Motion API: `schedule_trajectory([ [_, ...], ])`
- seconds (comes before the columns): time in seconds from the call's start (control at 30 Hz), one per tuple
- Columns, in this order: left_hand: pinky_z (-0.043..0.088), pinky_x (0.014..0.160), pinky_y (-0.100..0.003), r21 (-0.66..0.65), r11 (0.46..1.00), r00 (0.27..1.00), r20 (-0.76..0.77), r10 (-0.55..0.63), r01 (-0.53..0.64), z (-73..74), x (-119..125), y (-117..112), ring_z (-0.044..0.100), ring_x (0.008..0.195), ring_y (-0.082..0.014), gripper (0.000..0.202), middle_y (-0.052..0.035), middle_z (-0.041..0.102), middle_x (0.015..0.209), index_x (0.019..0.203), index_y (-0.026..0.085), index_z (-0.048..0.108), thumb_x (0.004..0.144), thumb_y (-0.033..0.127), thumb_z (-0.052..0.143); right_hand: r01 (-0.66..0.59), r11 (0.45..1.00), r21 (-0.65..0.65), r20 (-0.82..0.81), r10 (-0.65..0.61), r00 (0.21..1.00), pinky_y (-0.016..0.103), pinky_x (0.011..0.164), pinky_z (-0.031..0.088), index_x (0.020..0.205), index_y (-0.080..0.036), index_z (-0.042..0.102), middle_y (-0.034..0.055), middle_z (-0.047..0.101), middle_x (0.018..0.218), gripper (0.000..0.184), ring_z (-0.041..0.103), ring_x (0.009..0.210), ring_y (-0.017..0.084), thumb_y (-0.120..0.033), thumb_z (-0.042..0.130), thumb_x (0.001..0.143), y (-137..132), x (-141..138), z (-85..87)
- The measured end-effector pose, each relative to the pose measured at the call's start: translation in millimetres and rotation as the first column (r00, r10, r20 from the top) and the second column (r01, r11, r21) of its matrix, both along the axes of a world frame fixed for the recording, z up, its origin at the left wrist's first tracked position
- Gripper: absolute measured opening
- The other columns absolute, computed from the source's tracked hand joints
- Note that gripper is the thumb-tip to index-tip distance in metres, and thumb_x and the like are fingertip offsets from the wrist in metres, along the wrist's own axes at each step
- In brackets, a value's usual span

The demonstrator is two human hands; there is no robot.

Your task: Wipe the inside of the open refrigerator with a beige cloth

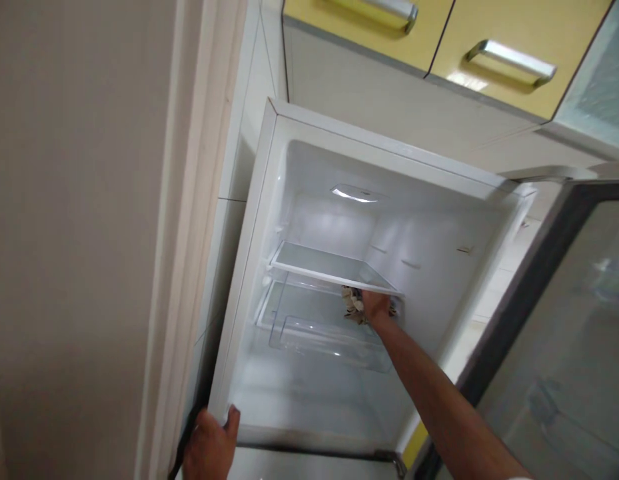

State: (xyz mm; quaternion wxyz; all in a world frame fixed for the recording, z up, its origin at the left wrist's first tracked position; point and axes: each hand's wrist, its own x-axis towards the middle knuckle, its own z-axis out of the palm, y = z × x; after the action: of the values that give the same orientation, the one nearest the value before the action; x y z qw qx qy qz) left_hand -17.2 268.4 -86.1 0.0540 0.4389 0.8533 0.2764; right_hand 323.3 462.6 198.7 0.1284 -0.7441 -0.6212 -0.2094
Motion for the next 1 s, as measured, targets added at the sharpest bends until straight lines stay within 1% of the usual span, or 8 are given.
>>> schedule_trajectory([
  [0.1,0.053,0.069,-0.038,0.014,1.0,1.0,-0.016,-0.005,0.006,1.9,1,-1,0.076,0.083,-0.0339,0.068,-0.0228,0.075,0.089,0.115,0.002,0.057,0.097,0.058,0.023,0.078,0.997,-0.011,0.041,-0.077,0.996,0.043,0.099,0.054,0.115,-0.011,0.069,0.013,0.071,0.119,0.022,0.067,0.112,0.023,-0.018,0.055,0.099,-23,-5,1.1],
  [0.2,0.052,0.068,-0.038,0.04,0.999,0.997,-0.081,0.013,-0.009,3.5,2,-2,0.075,0.085,-0.0346,0.07,-0.025,0.075,0.091,0.121,-0.001,0.054,0.099,0.056,0.02,0.157,0.986,-0.048,0.043,-0.155,0.987,0.042,0.09,0.058,0.113,-0.007,0.07,0.02,0.071,0.117,0.025,0.07,0.109,0.027,-0.014,0.052,0.098,-45,-6,-0.3],
  [0.3,0.052,0.069,-0.038,0.022,1.0,0.995,-0.095,0.011,-0.009,8.0,3,-4,0.075,0.088,-0.0356,0.07,-0.0252,0.075,0.093,0.124,-0.002,0.052,0.1,0.055,0.02,0.176,0.981,-0.083,0.035,-0.174,0.984,0.039,0.086,0.059,0.12,-0.004,0.069,0.0284,0.069,0.12,0.034,0.072,0.11,0.03,-0.011,0.045,0.098,-64,-2,-0.8],
  [0.47,0.052,0.073,-0.039,-0.02,0.999,0.999,-0.041,-0.028,0.027,15.6,3,-8,0.076,0.092,-0.0355,0.068,-0.0239,0.075,0.096,0.127,-0.002,0.05,0.1,0.054,0.024,0.191,0.974,-0.121,0.005,-0.192,0.981,0.034,0.085,0.059,0.119,-0.004,0.07,0.0278,0.072,0.112,0.034,0.074,0.108,0.028,-0.01,0.046,0.096,-83,6,3.9],
  [0.57,0.052,0.074,-0.039,-0.037,0.998,0.998,-0.023,-0.052,0.051,16.9,2,-9,0.076,0.091,-0.0349,0.067,-0.0231,0.075,0.096,0.129,-0.002,0.05,0.1,0.054,0.024,0.198,0.977,-0.076,0.008,-0.198,0.98,0.033,0.084,0.059,0.122,-0.003,0.067,0.0281,0.072,0.11,0.036,0.074,0.105,0.027,-0.01,0.042,0.097,-89,7,7.7],
  [0.67,0.052,0.074,-0.038,-0.046,0.997,0.998,-0.011,-0.065,0.065,17.6,2,-10,0.075,0.093,-0.0345,0.065,-0.0229,0.075,0.099,0.126,-0.001,0.051,0.101,0.053,0.024,0.163,0.987,0.014,0.055,-0.163,0.985,0.034,0.085,0.058,0.128,0.0,0.062,0.0327,0.067,0.119,0.041,0.072,0.108,0.028,-0.009,0.035,0.099,-93,5,9.1],
  [0.8,0.051,0.07,-0.038,-0.018,0.999,0.998,-0.048,-0.039,0.038,18.1,2,-11,0.076,0.092,-0.0352,0.066,-0.0236,0.076,0.099,0.124,0.0,0.052,0.102,0.053,0.019,0.093,0.992,0.08,0.115,-0.102,0.988,0.038,0.087,0.057,0.125,0.0,0.063,0.0346,0.063,0.124,0.04,0.068,0.114,0.032,-0.009,0.035,0.098,-88,0,6.0],
  [1.0,0.053,0.072,-0.039,-0.015,0.999,0.998,-0.04,-0.046,0.045,14.8,1,-10,0.076,0.091,-0.0357,0.067,-0.0243,0.076,0.097,0.125,-0.001,0.053,0.1,0.053,0.022,0.122,0.992,0.042,0.049,-0.124,0.991,0.046,0.083,0.057,0.119,0.001,0.068,0.0322,0.069,0.113,0.036,0.069,0.109,0.037,-0.003,0.044,0.092,-50,-8,0.5],
])
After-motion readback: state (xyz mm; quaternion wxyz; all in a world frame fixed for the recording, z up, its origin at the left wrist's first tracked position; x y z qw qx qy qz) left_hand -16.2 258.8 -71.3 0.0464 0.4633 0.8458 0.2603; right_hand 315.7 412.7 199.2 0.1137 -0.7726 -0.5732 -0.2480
